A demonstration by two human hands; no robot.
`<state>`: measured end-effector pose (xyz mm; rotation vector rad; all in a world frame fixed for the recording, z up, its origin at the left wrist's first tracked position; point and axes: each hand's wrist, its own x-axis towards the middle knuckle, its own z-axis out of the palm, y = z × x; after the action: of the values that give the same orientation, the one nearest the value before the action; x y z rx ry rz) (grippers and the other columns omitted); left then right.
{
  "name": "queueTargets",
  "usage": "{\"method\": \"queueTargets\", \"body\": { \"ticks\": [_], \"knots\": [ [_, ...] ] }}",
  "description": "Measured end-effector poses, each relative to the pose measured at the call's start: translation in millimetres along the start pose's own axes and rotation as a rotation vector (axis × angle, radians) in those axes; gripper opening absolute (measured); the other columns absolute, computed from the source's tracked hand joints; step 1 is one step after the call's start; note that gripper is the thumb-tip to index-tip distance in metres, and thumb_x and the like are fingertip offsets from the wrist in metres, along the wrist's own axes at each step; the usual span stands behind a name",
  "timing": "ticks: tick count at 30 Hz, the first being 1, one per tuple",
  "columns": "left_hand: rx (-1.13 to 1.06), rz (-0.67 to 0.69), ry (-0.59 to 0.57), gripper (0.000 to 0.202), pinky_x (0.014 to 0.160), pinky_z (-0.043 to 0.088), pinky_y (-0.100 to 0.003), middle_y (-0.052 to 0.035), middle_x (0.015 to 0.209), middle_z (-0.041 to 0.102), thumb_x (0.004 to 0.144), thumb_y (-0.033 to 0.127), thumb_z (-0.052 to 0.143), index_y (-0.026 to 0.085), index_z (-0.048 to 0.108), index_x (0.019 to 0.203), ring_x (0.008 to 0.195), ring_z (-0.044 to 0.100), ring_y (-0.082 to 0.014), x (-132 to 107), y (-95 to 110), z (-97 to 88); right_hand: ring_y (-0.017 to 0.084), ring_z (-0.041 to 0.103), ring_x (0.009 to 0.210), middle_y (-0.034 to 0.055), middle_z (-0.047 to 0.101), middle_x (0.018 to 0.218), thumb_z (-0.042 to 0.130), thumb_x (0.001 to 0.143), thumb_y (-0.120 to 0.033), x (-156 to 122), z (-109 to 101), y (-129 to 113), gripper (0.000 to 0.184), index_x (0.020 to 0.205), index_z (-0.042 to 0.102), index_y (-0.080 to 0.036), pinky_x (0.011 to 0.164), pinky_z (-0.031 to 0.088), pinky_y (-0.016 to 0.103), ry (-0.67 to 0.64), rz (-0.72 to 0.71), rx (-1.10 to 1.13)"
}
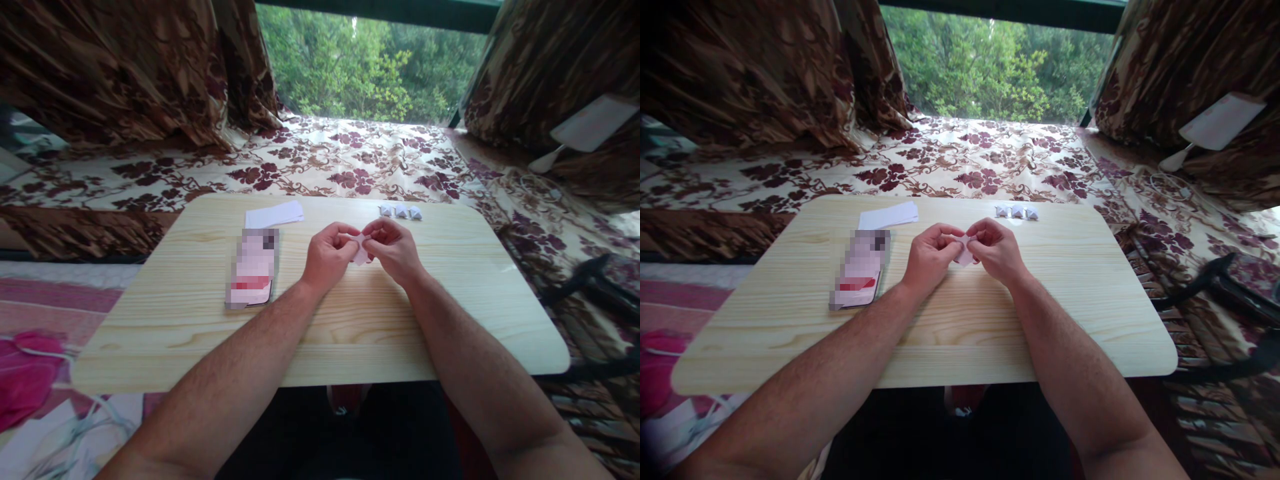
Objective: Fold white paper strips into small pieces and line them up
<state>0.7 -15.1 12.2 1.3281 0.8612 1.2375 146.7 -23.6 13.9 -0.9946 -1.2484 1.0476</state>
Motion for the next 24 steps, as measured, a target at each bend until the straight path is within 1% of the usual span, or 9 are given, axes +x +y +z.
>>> {"method": "queueTargets", "body": {
  "ticks": [4, 7, 10, 14, 18, 21, 24],
  "knots": [
    [0.009, -0.006, 0.006, 0.014, 0.049, 0.044, -0.021, 0.0013, 0.061, 0.069, 0.071, 0.019, 0.069, 0.017, 0.067, 0.084, 0.050, 0.059, -0.0110, 0.0, -0.6, 0.0, 0.007, 0.048, 0.044, -0.0077, 0.056, 0.054, 0.069, 0.070, -0.016, -0.4, 0.0, 0.9, 0.011, 0.077, 0.062, -0.020, 0.043, 0.038, 0.021, 0.001, -0.010, -0.008],
    [-0.008, -0.017, 0.022, 0.011, 0.049, 0.043, -0.020, 0.0029, 0.057, 0.065, 0.069, 0.019, 0.070, 0.017, 0.066, 0.080, 0.049, 0.058, -0.0102, 0.4, -0.7, 0.7, 0.007, 0.048, 0.045, -0.0070, 0.056, 0.055, 0.069, 0.070, -0.016, -1.1, 0.5, 0.9, 0.009, 0.076, 0.062, -0.020, 0.043, 0.037, 0.021, 0.007, -0.028, -0.009],
    [-0.028, -0.029, 0.043, 0.010, 0.049, 0.043, -0.020, 0.0038, 0.055, 0.063, 0.068, 0.018, 0.071, 0.018, 0.066, 0.077, 0.048, 0.057, -0.0098, 1.6, -1.4, 0.7, 0.008, 0.049, 0.048, -0.0059, 0.057, 0.058, 0.069, 0.071, -0.019, -1.7, 0.3, 0.9, 0.007, 0.076, 0.064, -0.020, 0.045, 0.038, 0.022, -0.009, -0.024, -0.022],
    [-0.068, -0.044, 0.053, 0.011, 0.050, 0.046, -0.022, 0.0027, 0.056, 0.064, 0.067, 0.017, 0.071, 0.017, 0.065, 0.076, 0.050, 0.060, -0.0117, 2.8, -2.9, 0.2, 0.009, 0.050, 0.051, -0.0048, 0.058, 0.059, 0.069, 0.073, -0.021, -1.8, -2.2, 0.3, 0.004, 0.076, 0.067, -0.020, 0.048, 0.041, 0.023, -0.039, -0.022, -0.027],
    [-0.124, -0.090, 0.029, 0.012, 0.051, 0.050, -0.024, 0.0014, 0.058, 0.066, 0.066, 0.018, 0.072, 0.017, 0.066, 0.077, 0.052, 0.063, -0.0141, 3.0, -4.2, -0.4, 0.009, 0.052, 0.053, -0.0039, 0.061, 0.061, 0.068, 0.072, -0.016, -2.2, -5.7, -2.0, 0.004, 0.074, 0.069, -0.020, 0.051, 0.043, 0.024, -0.060, -0.021, 0.010],
    [-0.163, -0.115, 0.016, 0.013, 0.051, 0.050, -0.024, 0.0010, 0.059, 0.067, 0.066, 0.018, 0.073, 0.016, 0.067, 0.077, 0.053, 0.063, -0.0135, 3.0, -5.6, -0.7, 0.009, 0.052, 0.054, -0.0038, 0.062, 0.062, 0.066, 0.070, -0.013, -2.6, -7.7, -3.7, 0.008, 0.072, 0.070, -0.020, 0.052, 0.042, 0.023, -0.054, -0.022, 0.024],
    [-0.187, -0.121, 0.017, 0.014, 0.052, 0.050, -0.024, 0.0003, 0.061, 0.067, 0.066, 0.018, 0.074, 0.016, 0.069, 0.079, 0.054, 0.064, -0.0137, 3.2, -7.5, -0.5, 0.009, 0.053, 0.054, -0.0034, 0.062, 0.062, 0.066, 0.069, -0.013, -2.7, -8.4, -4.1, 0.008, 0.071, 0.070, -0.020, 0.052, 0.042, 0.023, -0.041, -0.022, 0.004]
  ]
}}
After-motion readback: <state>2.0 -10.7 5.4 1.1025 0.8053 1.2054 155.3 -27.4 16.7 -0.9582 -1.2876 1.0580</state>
